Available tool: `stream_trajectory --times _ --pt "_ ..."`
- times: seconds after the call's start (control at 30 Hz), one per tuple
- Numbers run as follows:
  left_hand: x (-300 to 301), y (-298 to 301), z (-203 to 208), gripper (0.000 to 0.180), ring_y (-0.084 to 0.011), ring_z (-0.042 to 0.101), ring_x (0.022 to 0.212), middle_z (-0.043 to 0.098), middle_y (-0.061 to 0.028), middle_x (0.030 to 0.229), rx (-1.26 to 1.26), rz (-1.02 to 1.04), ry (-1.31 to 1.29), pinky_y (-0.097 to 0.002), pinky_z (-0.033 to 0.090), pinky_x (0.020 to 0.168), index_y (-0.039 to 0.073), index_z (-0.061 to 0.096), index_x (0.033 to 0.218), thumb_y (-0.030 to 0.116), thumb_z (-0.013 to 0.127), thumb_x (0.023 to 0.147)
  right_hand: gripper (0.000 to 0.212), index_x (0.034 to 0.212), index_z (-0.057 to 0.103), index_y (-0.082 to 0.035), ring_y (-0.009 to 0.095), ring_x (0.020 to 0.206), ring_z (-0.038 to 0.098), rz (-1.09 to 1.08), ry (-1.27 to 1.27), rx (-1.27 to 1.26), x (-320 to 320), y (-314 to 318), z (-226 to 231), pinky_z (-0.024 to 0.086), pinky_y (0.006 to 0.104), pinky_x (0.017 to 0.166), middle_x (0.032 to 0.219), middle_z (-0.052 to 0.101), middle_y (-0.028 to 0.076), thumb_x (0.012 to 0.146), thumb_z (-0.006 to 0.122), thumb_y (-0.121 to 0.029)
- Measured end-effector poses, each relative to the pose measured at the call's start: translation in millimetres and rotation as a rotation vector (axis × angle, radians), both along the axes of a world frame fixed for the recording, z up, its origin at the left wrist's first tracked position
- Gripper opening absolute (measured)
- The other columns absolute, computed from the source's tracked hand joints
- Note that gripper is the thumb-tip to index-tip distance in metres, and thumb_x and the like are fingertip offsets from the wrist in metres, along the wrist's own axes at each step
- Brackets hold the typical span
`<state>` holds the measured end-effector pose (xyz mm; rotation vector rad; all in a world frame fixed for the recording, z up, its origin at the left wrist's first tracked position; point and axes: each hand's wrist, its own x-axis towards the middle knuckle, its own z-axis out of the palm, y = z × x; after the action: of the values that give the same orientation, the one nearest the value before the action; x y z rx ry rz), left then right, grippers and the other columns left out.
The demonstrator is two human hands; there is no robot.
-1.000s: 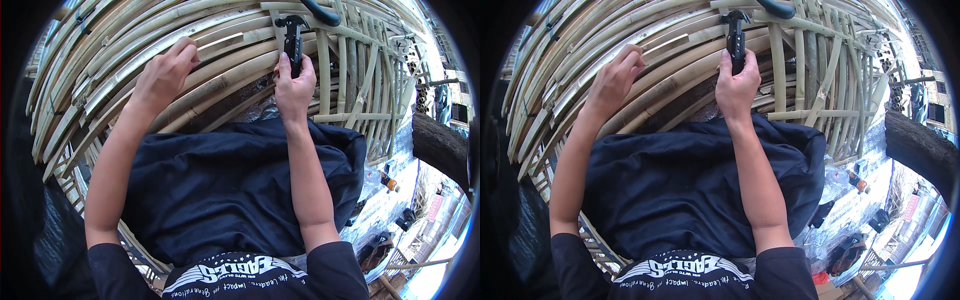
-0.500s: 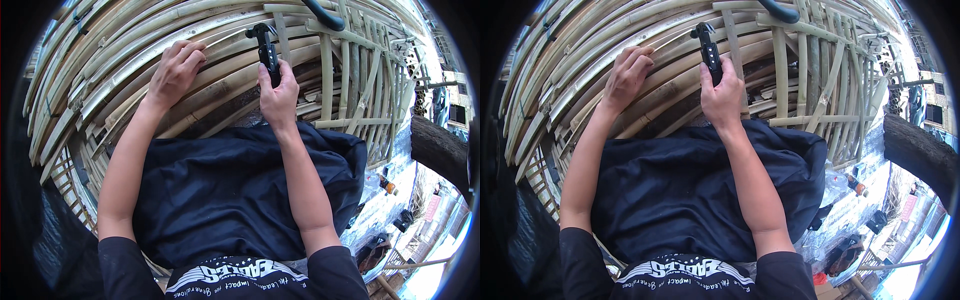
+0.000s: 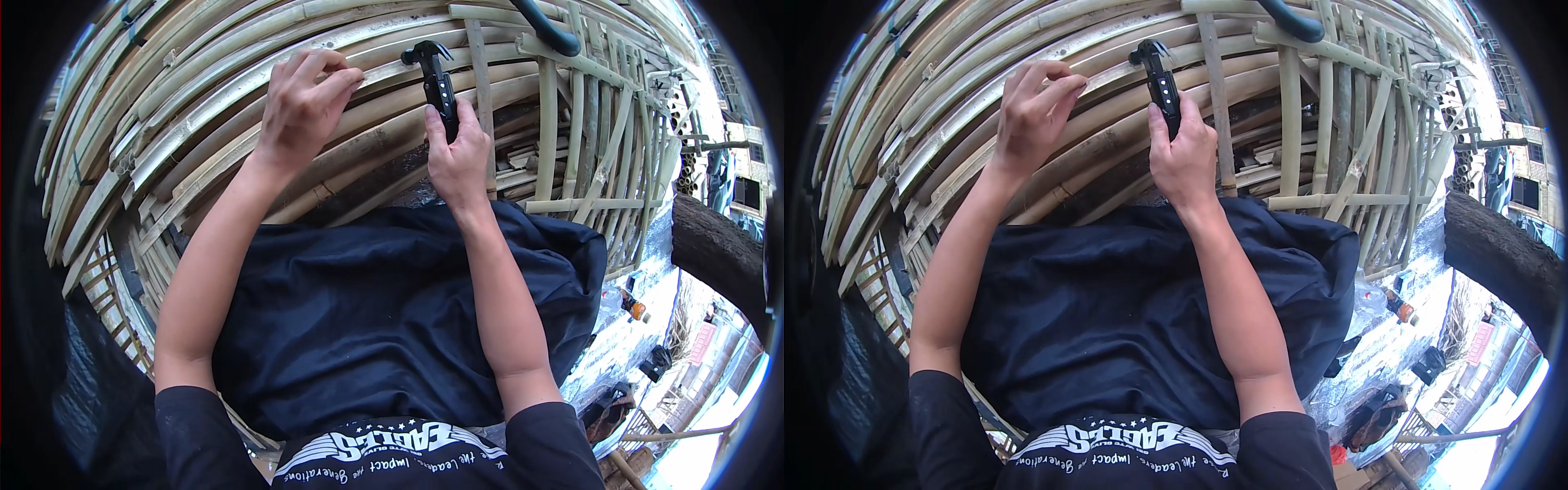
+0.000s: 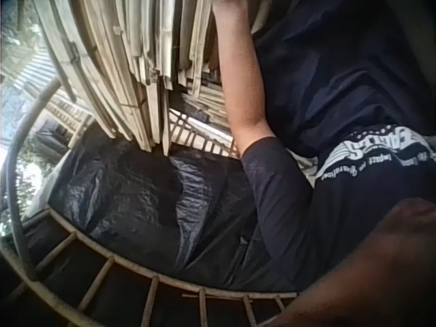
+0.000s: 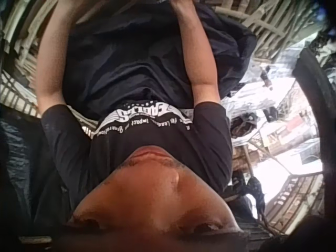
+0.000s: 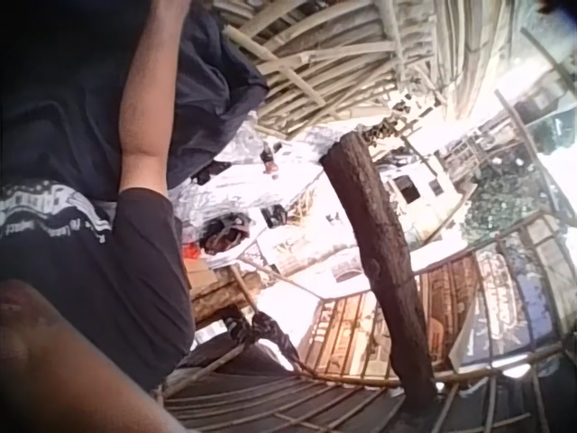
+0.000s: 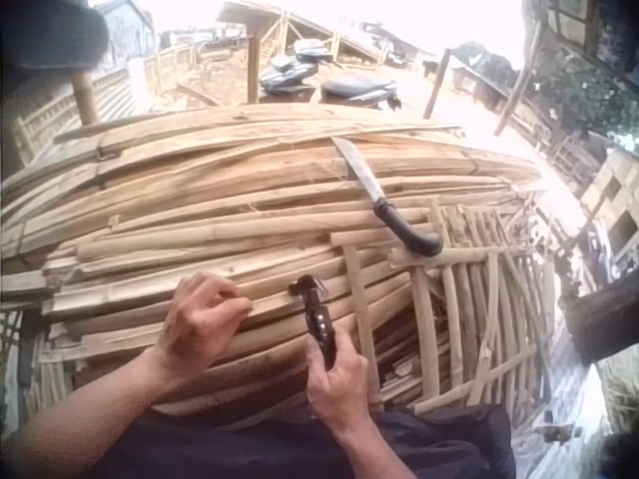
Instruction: The person hammers nails into thin bamboo strips to secure them onto a larger curved bamboo framework. The person holds a small hammer and positions nails by hand while sitting amidst a large collection of bamboo materials.
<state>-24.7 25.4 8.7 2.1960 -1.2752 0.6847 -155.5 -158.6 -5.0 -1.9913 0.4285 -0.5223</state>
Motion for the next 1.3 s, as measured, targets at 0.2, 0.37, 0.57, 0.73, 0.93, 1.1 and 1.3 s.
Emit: stream_trajectory --times 0.2,0.37,0.57,0.73,0.93,1.1,1.3 --pt "4 -46 -5 0.013 -0.0230 0.076 0.089 0.079 -0.0096 0.098 -0.359 0.018 0.345 -0.0315 0.057 0.080 0.005 0.079 0.103 0.011 0.077 0.091 0.026 0.103 0.062 0.002 0.022 0.058 0.063 -0.021 -0.003 0.059 3 3 -4 0.048 0.0382 0.057 0.066 0.062 0.014 0.103 0.065 -0.024" --pt "6 -60 -15 0.015 -0.0145 0.076 0.084 0.080 -0.0084 0.093 -0.395 0.085 0.533 -0.0289 0.057 0.080 0.005 0.080 0.103 0.012 0.078 0.090 0.026 0.100 0.062 0.002 0.017 0.057 0.061 -0.029 -0.010 0.118 2 1 -7 0.048 0.0363 0.056 0.065 0.062 0.010 0.103 0.065 -0.024" --pt "10 -64 -20 0.014 -0.0243 0.076 0.077 0.078 -0.0132 0.088 -0.434 0.036 0.684 -0.0323 0.057 0.072 0.004 0.080 0.098 0.013 0.078 0.088 0.026 0.100 0.063 0.001 0.012 0.058 0.059 -0.015 -0.002 0.166 1 0 -4 0.047 0.0331 0.054 0.065 0.062 0.006 0.103 0.066 -0.025" --pt "10 -65 -19 0.013 -0.0165 0.077 0.084 0.080 -0.0102 0.093 -0.323 0.063 0.538 -0.0287 0.059 0.078 0.002 0.080 0.102 0.008 0.076 0.091 0.025 0.100 0.063 0.001 0.009 0.058 0.056 -0.035 0.003 0.217 -1 -2 1 0.045 0.0305 0.054 0.065 0.061 0.002 0.103 0.066 -0.024" --pt "13 -63 -23 0.012 -0.0230 0.076 0.081 0.078 -0.0117 0.094 -0.279 0.051 0.366 -0.0317 0.057 0.076 0.001 0.079 0.099 0.009 0.076 0.090 0.024 0.103 0.064 0.001 0.007 0.059 0.054 -0.053 -0.010 0.249 -1 -5 -4 0.045 0.0293 0.055 0.066 0.060 0.001 0.103 0.067 -0.022" --pt "13 -65 -25 0.013 -0.0229 0.072 0.083 0.076 -0.0051 0.093 -0.256 0.077 0.424 -0.0361 0.049 0.078 0.007 0.079 0.096 0.018 0.076 0.090 0.025 0.106 0.064 0.001 0.007 0.061 0.055 -0.063 -0.042 0.278 -2 -8 -3 0.046 0.0289 0.057 0.069 0.061 0.002 0.103 0.067 -0.023" --pt "12 -66 -26 0.015 -0.0212 0.071 0.080 0.076 -0.0032 0.091 -0.250 0.101 0.389 -0.0360 0.047 0.076 0.008 0.080 0.093 0.022 0.077 0.089 0.026 0.114 0.063 0.002 0.024 0.062 0.064 0.011 -0.077 -0.101 -8 -4 31 0.051 0.0355 0.062 0.072 0.065 0.013 0.102 0.067 -0.021"
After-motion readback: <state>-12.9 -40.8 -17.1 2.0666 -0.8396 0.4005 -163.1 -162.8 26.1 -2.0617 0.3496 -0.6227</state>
